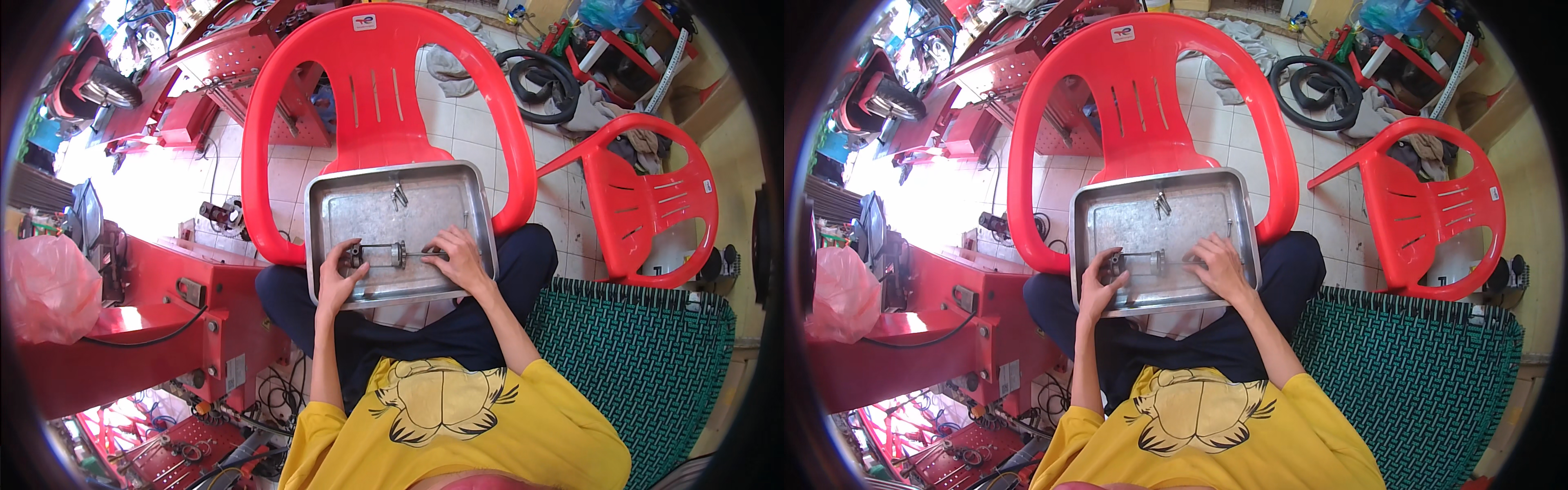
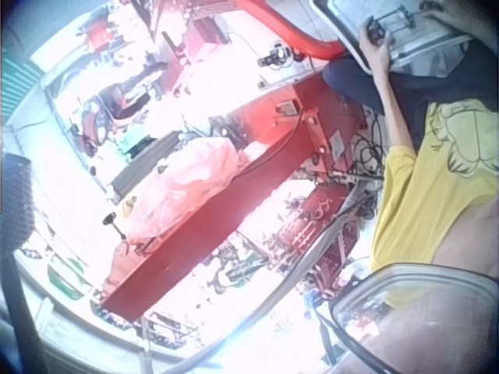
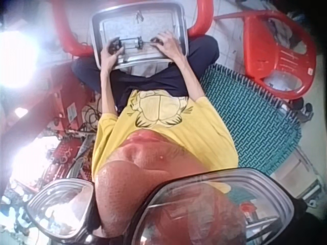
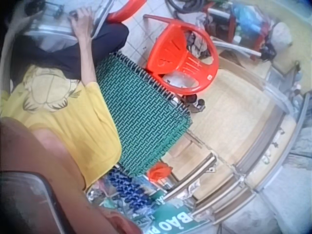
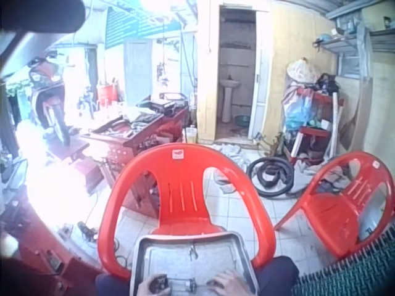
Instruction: The person assembles small metal mechanical components by hand while they are placed on a tray held on their lap.
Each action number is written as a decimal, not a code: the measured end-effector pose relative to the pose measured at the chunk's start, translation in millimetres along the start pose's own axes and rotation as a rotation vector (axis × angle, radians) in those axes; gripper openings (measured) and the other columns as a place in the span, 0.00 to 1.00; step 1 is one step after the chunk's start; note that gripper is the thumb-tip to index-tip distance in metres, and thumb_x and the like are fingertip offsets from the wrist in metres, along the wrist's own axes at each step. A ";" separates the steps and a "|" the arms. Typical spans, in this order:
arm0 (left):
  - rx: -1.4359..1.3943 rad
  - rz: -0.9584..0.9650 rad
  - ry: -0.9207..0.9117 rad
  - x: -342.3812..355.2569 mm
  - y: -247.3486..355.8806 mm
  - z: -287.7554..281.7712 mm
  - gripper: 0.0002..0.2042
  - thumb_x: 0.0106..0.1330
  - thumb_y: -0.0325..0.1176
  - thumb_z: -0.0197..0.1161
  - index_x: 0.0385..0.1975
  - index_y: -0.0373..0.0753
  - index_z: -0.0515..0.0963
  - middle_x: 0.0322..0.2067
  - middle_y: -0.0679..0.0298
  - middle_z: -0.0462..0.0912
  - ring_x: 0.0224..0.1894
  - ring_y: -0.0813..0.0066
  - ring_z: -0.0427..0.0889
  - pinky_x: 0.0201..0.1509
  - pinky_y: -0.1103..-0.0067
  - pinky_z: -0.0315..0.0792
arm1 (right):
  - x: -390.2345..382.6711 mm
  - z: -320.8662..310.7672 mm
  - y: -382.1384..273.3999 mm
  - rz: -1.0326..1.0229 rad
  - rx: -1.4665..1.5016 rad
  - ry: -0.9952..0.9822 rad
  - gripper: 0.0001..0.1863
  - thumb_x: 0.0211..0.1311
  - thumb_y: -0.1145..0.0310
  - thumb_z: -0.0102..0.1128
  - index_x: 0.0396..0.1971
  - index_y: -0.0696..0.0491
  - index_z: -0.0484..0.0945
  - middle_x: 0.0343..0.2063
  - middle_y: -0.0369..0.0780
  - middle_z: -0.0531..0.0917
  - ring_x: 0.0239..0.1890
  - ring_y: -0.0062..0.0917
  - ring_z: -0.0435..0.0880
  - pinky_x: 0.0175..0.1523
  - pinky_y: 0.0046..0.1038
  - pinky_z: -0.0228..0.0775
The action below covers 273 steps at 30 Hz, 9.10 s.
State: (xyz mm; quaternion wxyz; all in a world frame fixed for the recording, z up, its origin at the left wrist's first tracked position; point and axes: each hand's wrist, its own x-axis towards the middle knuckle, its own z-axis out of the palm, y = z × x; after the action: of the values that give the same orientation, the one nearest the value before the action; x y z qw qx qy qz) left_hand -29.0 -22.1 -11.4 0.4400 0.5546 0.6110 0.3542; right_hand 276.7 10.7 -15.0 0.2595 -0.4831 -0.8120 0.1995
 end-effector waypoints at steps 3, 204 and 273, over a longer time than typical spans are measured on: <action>0.003 0.012 0.005 0.0 -1.8 0.0 0.28 0.60 0.25 0.76 0.64 0.41 0.80 0.56 0.64 0.84 0.50 0.76 0.81 0.58 0.77 0.76 | 0.2 1.0 -1.2 -0.005 -0.009 -0.014 0.11 0.59 0.59 0.74 0.35 0.50 0.88 0.37 0.36 0.86 0.48 0.35 0.79 0.54 0.38 0.67; -0.114 0.029 0.057 2.7 -15.9 5.0 0.28 0.61 0.27 0.77 0.64 0.44 0.81 0.40 0.65 0.82 0.40 0.78 0.78 0.53 0.79 0.78 | -3.0 -2.4 -7.1 0.145 0.102 0.072 0.11 0.66 0.66 0.73 0.46 0.48 0.85 0.39 0.35 0.88 0.36 0.32 0.89 0.40 0.33 0.78; -0.106 0.007 0.029 1.9 -11.3 3.0 0.28 0.63 0.25 0.76 0.65 0.42 0.80 0.51 0.64 0.84 0.46 0.78 0.79 0.55 0.79 0.77 | 0.5 3.0 2.6 0.125 0.126 0.087 0.05 0.65 0.73 0.70 0.40 0.52 0.87 0.43 0.36 0.83 0.42 0.32 0.86 0.44 0.31 0.77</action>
State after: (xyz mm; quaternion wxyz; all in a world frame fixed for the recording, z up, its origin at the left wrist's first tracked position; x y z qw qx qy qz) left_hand -30.4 -21.9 -23.2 0.4589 0.5274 0.5957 0.3956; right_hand 276.5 12.1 -18.7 0.3115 -0.5238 -0.7542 0.2446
